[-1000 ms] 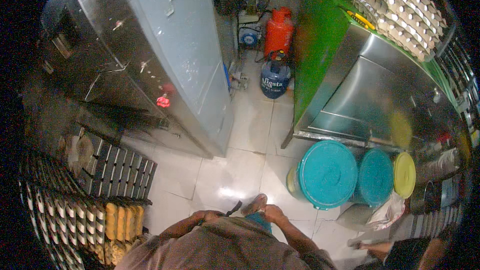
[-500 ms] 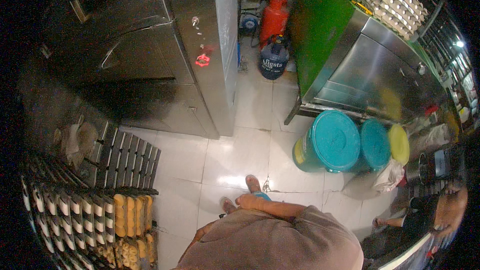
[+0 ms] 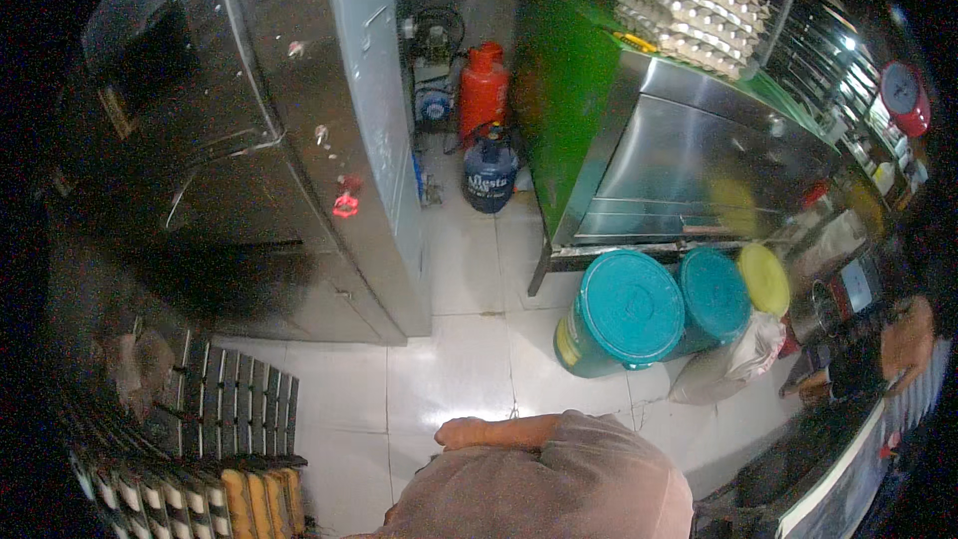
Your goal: The person retrieves pliers from a refrigerator, walks to a commercial oven, and uses the pliers to tighten a screw or bolt on the oven's control panel.
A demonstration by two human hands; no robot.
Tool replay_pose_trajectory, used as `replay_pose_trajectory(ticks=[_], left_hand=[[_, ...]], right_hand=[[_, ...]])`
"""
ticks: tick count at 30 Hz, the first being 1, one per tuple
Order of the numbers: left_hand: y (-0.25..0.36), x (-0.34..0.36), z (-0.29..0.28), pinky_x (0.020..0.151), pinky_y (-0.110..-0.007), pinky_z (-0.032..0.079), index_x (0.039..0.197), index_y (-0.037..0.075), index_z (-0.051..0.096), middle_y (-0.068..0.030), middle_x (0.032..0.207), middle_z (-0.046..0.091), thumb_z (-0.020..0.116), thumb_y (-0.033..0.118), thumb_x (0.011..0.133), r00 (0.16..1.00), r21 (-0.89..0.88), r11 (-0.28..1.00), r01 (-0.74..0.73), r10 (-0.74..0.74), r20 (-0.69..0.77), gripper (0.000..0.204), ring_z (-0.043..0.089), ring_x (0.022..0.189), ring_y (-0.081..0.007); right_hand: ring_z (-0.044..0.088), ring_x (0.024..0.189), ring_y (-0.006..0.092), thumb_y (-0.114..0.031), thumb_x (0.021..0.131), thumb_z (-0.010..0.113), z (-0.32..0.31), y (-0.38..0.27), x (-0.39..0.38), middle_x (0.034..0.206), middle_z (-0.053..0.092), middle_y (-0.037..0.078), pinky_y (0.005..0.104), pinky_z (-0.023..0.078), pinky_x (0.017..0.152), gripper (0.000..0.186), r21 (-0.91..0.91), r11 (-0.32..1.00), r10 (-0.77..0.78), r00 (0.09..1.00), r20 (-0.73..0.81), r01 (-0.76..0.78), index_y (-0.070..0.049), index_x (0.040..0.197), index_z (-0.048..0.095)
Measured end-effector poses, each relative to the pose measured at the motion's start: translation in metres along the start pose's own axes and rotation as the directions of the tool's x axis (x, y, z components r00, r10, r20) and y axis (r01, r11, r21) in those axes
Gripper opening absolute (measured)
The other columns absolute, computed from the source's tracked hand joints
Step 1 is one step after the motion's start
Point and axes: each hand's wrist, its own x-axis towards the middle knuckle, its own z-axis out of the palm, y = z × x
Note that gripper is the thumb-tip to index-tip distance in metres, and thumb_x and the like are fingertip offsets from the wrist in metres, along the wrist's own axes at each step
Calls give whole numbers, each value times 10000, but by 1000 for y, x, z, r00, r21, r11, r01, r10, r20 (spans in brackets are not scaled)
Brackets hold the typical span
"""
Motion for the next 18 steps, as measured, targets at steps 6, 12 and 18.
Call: replay_pose_trajectory(ticks=[6,12,18], left_hand=[[46,34,-28,1015,-391,380,1287,93,567,-136,1308,551,459,525,920,999,89,996,-28,24,41,577,540,1163,-280],[66,47,-37,1028,-391,371,1292,95,565,-136,1324,541,446,524,926,991,76,989,-130,128,27,576,531,1182,-281],[93,45,-12,1041,-391,362,1297,97,562,-136,1340,531,434,523,931,983,15,984,-180,181,-44,576,522,1200,-282]], right_hand=[[629,963,373,-325,845,581,-19,38,-40,976,660,228,463,496,839,365,97,976,192,981,20,-193,-24,1039,649],[624,948,403,-337,856,553,-73,20,-84,961,668,228,478,486,825,351,295,909,307,952,-1,-293,-51,1024,666],[629,939,396,-379,880,518,-48,47,-78,980,665,230,478,491,848,421,258,955,167,985,-52,-148,2,997,654]])
